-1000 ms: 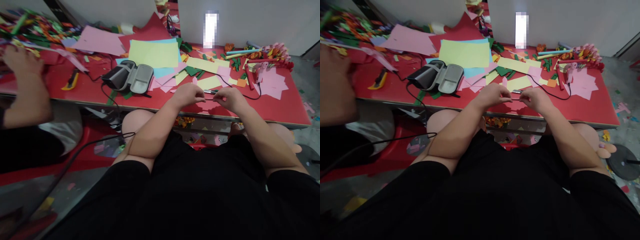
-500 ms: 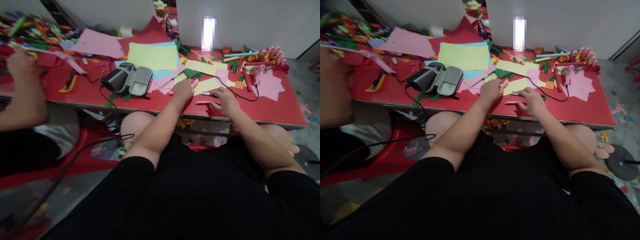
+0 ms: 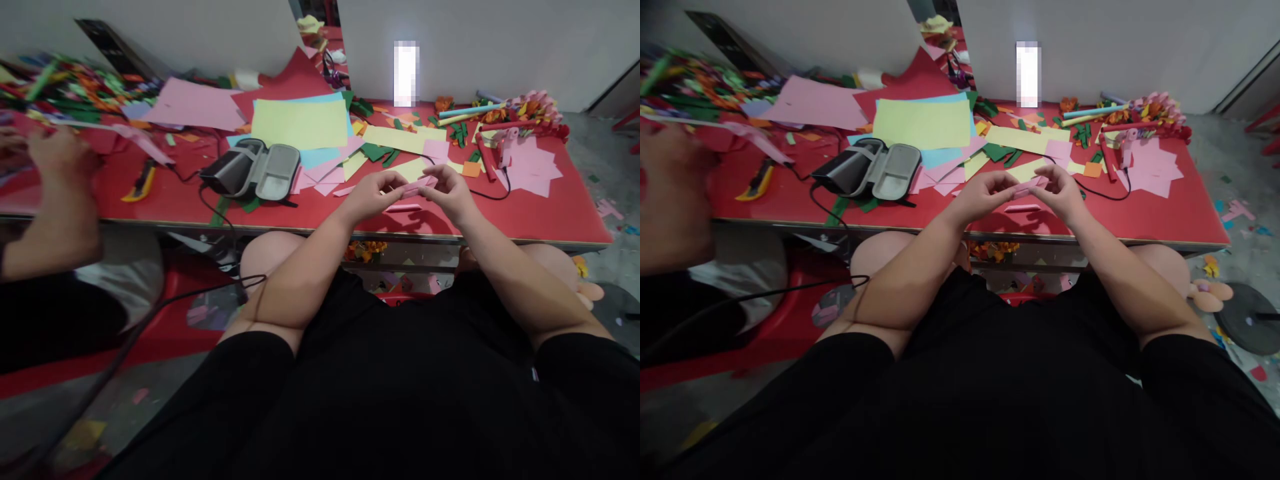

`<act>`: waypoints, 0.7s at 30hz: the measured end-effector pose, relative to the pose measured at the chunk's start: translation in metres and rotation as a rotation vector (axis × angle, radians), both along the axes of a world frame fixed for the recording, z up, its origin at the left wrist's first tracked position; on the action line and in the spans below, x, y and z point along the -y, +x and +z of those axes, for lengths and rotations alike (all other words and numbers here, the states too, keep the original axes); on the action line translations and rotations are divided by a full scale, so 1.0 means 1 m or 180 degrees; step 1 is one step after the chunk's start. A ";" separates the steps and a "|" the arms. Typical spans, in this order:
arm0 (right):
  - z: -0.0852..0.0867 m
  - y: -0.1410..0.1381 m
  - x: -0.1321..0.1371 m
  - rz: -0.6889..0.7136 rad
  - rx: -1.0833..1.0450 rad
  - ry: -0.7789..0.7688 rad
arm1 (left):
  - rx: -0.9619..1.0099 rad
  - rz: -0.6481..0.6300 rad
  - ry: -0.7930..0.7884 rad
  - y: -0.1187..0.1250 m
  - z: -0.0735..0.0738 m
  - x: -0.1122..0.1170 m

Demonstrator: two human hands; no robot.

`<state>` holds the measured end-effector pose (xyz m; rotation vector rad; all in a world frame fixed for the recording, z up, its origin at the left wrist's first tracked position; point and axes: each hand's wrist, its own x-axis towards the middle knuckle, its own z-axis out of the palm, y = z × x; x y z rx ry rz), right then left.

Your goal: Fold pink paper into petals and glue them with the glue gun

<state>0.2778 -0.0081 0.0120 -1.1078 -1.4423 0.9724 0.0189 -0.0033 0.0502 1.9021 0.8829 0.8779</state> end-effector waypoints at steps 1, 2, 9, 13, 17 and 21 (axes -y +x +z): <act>0.004 -0.001 0.004 0.0130 -0.0039 -0.0016 | -0.0017 -0.0021 0.0010 0.001 0.002 0.002; 0.008 -0.002 0.008 0.0224 -0.0086 -0.0039 | -0.0009 -0.0046 0.0020 0.002 0.004 0.004; 0.019 -0.012 0.025 0.0228 -0.0206 -0.0410 | -0.0136 -0.0005 0.0243 0.006 0.002 0.008; 0.020 -0.009 0.026 0.0284 -0.0346 -0.0771 | -0.0139 0.0097 0.0313 0.006 -0.001 0.005; 0.026 -0.007 0.027 0.0295 -0.0259 -0.0807 | 0.0072 -0.0018 0.0007 0.004 -0.001 0.002; 0.031 -0.010 0.030 0.0204 0.0073 -0.0454 | 0.0310 -0.0091 -0.0254 0.005 -0.004 0.000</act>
